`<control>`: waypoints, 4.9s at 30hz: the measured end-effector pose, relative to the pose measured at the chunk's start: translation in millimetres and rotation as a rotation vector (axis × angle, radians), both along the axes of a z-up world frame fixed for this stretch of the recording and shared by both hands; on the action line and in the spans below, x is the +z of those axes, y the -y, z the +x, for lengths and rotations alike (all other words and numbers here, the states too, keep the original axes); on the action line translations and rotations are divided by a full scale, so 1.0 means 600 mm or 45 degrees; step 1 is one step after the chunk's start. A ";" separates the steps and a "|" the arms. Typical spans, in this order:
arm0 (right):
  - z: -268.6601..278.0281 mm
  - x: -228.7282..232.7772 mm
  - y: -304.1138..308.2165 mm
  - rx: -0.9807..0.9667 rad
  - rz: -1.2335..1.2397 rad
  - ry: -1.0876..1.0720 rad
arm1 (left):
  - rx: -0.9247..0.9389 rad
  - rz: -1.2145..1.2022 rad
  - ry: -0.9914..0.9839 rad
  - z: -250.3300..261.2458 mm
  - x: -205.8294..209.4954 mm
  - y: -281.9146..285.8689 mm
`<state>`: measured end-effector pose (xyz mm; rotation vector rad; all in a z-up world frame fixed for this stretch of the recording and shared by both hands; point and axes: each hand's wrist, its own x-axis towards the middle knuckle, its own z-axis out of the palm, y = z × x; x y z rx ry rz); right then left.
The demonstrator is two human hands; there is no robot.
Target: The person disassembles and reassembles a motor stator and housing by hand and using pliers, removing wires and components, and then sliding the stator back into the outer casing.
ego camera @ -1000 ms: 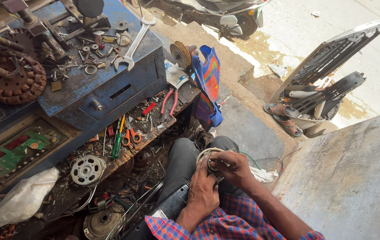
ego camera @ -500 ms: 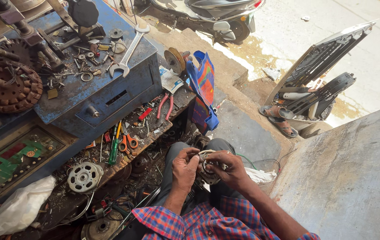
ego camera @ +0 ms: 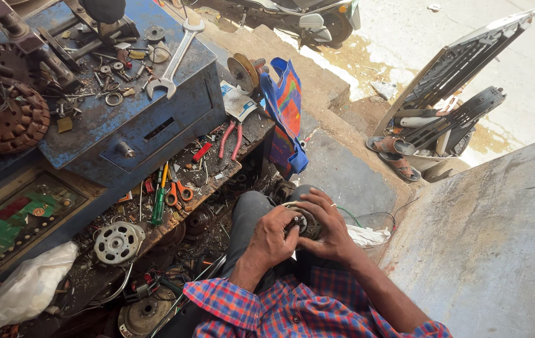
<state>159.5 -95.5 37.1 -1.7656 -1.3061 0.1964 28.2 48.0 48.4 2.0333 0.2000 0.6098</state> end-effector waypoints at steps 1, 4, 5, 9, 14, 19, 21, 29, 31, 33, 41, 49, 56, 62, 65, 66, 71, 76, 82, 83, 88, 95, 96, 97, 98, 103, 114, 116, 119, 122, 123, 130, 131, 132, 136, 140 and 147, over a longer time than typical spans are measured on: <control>0.005 0.001 -0.001 0.000 -0.083 0.338 | -0.001 -0.002 -0.001 0.002 -0.001 0.000; 0.005 -0.008 -0.004 0.088 -0.335 0.122 | -0.019 -0.070 -0.091 0.006 -0.003 -0.001; 0.004 -0.014 -0.004 0.092 -0.336 0.124 | -0.041 -0.049 -0.007 0.006 -0.001 -0.002; 0.000 -0.036 0.002 0.027 -0.291 0.099 | -0.078 0.051 0.123 0.000 0.026 -0.010; 0.002 -0.047 0.006 0.017 -0.344 0.117 | -0.107 0.031 0.226 -0.014 0.091 -0.026; -0.001 -0.023 -0.001 -0.005 -0.370 0.115 | 0.137 -0.295 0.347 -0.052 0.102 -0.063; 0.005 -0.010 -0.010 0.018 -0.400 0.089 | 0.282 -0.750 0.318 -0.059 0.064 -0.081; 0.024 -0.003 -0.053 0.104 -0.570 0.029 | 0.757 -1.821 0.515 -0.047 -0.104 -0.101; 0.026 -0.017 -0.057 0.036 -0.410 0.110 | 0.774 -2.087 0.505 -0.045 -0.116 -0.089; 0.037 -0.033 -0.063 0.059 -0.426 0.031 | 0.741 -2.169 0.516 -0.036 -0.122 -0.069; 0.021 -0.071 -0.041 0.088 -0.115 -1.119 | 0.448 -2.145 0.433 0.006 -0.104 0.062; 0.027 -0.088 0.000 0.205 0.055 -1.247 | 0.343 -0.725 -0.022 -0.062 -0.007 0.039; 0.025 -0.038 -0.011 0.311 -0.135 -1.200 | 0.101 -0.280 0.072 0.069 0.050 -0.084; 0.034 -0.032 -0.006 0.299 -0.149 -1.070 | -0.104 -0.496 0.021 0.160 0.020 -0.113; 0.039 -0.029 -0.003 0.300 -0.174 -1.138 | -0.166 -0.455 0.007 0.170 0.003 -0.119; 0.041 -0.030 -0.004 0.305 -0.186 -1.064 | -0.175 -0.464 -0.007 0.169 0.000 -0.118; 0.041 -0.035 -0.008 0.342 -0.153 -1.003 | -0.158 -0.690 -0.200 0.172 0.008 -0.120; 0.040 -0.037 -0.006 0.336 -0.161 -1.145 | -0.238 -0.819 -0.173 0.190 0.005 -0.112; 0.043 -0.037 -0.002 0.322 -0.150 -1.004 | -0.363 -0.982 -0.248 0.184 0.015 -0.119; 0.041 -0.037 -0.002 0.323 -0.146 -1.009 | -0.356 -0.975 -0.303 0.183 0.017 -0.120; 0.041 -0.038 0.001 0.319 -0.138 -0.898 | -0.422 -1.062 -0.340 0.191 0.014 -0.127; 0.044 -0.035 0.002 0.325 -0.200 -0.797 | -0.712 -0.907 -0.405 0.206 0.037 -0.174; 0.045 -0.033 0.000 0.331 -0.199 -0.769 | -0.710 -0.911 -0.410 0.209 0.047 -0.180; 0.046 -0.030 -0.001 0.338 -0.198 -0.740 | -0.746 -0.808 -0.476 0.212 0.056 -0.186; 0.046 -0.028 -0.001 0.333 -0.201 -0.747 | -0.786 -0.705 -0.542 0.216 0.065 -0.189; 0.046 -0.028 0.001 0.337 -0.223 -0.741 | -0.904 -0.182 -0.565 0.231 0.104 -0.199; 0.044 -0.034 0.000 0.384 -0.176 -1.019 | -0.941 -0.277 -0.618 0.206 0.064 -0.162; 0.042 -0.032 0.000 0.392 -0.167 -1.333 | -0.937 -0.405 -0.894 0.191 0.041 -0.129; 0.045 -0.034 0.004 0.427 -0.026 -1.249 | -1.084 -0.751 -0.765 0.174 0.019 -0.130; 0.048 -0.039 0.006 0.401 -0.113 -0.964 | -0.926 -0.898 -0.682 0.159 0.008 -0.140; 0.047 -0.039 0.005 0.391 -0.133 -0.983 | -0.920 -0.893 -0.680 0.156 0.008 -0.140; 0.046 -0.035 -0.002 0.456 -0.078 -1.155 | -0.844 -0.798 -0.680 0.140 -0.002 -0.107; 0.044 -0.035 -0.002 0.477 -0.075 -1.151 | -0.874 -0.814 -0.635 0.140 -0.003 -0.105; 0.045 -0.035 -0.004 0.464 -0.097 -1.099 | -0.844 -0.802 -0.627 0.141 -0.005 -0.102; 0.043 -0.031 -0.006 0.436 -0.118 -1.195 | -0.979 -1.074 -0.543 0.141 -0.018 -0.130; 0.050 -0.029 -0.002 0.431 -0.141 -0.702 | -0.344 -0.738 -0.438 0.182 -0.062 -0.210; 0.040 -0.042 0.004 0.290 -0.244 -0.922 | 0.425 1.008 -0.553 0.319 -0.154 -0.383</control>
